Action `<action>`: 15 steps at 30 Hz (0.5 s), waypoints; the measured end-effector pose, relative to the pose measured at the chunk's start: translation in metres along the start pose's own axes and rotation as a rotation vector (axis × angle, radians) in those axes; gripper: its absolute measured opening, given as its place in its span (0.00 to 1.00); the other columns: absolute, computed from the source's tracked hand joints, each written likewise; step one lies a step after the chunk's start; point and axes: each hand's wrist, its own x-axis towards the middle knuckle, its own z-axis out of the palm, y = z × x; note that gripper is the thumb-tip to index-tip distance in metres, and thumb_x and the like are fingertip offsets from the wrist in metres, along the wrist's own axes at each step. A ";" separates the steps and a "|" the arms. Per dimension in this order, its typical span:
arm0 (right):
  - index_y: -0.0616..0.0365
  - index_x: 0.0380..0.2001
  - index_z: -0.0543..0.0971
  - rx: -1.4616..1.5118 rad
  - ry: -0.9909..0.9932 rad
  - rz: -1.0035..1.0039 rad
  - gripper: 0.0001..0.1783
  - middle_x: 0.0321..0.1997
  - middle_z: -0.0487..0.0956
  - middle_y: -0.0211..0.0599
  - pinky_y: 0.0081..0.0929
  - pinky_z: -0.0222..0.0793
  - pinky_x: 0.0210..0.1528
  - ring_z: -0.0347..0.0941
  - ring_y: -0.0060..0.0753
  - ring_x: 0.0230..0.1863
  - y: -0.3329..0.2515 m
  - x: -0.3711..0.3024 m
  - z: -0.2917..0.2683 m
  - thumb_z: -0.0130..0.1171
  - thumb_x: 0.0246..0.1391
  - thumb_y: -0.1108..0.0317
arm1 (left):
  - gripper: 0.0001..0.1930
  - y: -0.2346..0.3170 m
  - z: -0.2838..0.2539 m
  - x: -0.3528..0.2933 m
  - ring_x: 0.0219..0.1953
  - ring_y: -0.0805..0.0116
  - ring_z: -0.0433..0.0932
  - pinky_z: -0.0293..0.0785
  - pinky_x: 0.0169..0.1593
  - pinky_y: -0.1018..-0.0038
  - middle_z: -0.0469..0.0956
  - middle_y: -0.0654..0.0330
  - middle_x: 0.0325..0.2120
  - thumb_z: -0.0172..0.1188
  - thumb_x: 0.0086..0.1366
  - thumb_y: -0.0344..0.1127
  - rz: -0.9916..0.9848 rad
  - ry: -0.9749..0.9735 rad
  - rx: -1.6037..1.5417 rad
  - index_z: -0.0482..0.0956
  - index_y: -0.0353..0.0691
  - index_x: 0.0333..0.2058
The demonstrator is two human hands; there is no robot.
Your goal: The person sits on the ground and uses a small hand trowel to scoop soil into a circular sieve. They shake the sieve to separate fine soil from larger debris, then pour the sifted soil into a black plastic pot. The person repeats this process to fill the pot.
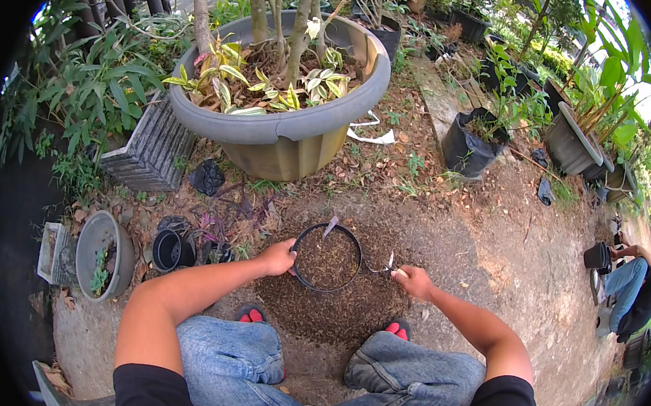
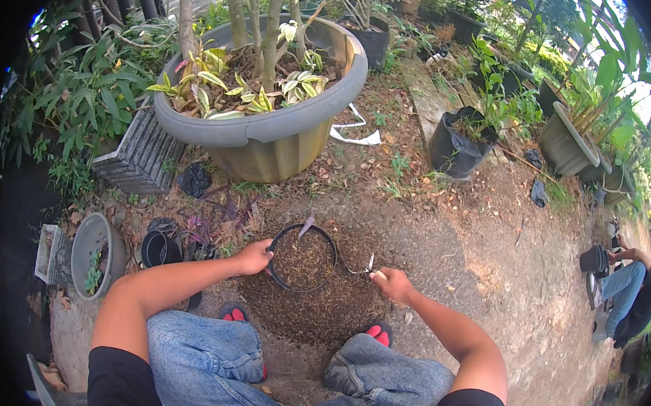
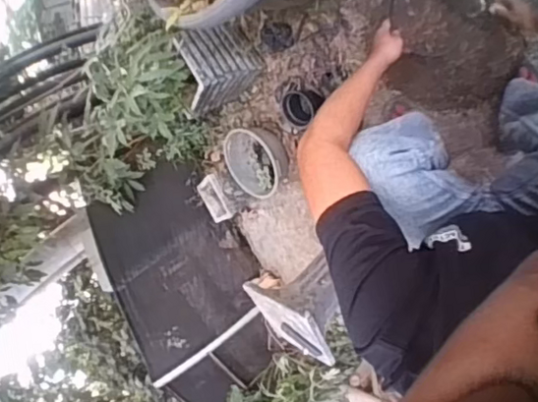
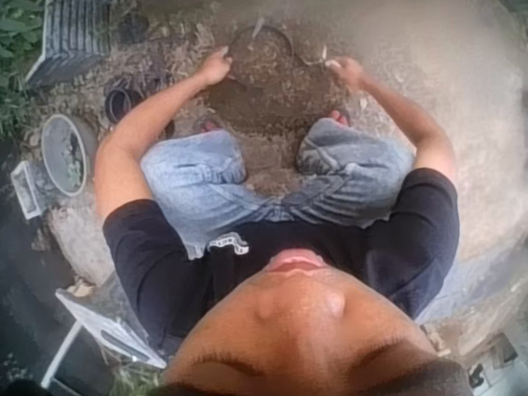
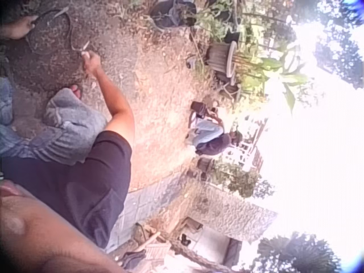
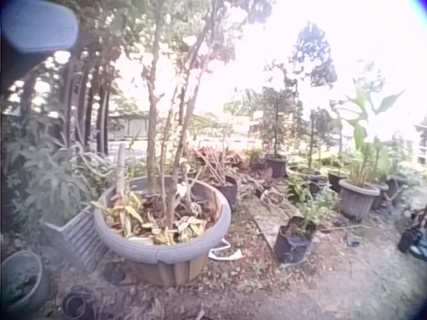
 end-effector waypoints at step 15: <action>0.57 0.39 0.82 -0.099 0.070 -0.105 0.23 0.23 0.80 0.38 0.36 0.74 0.31 0.78 0.32 0.23 -0.085 -0.019 -0.077 0.59 0.64 0.45 | 0.15 -0.014 0.000 0.006 0.31 0.64 0.85 0.80 0.39 0.67 0.82 0.56 0.32 0.45 0.76 0.30 0.038 -0.014 -0.009 0.67 0.35 0.58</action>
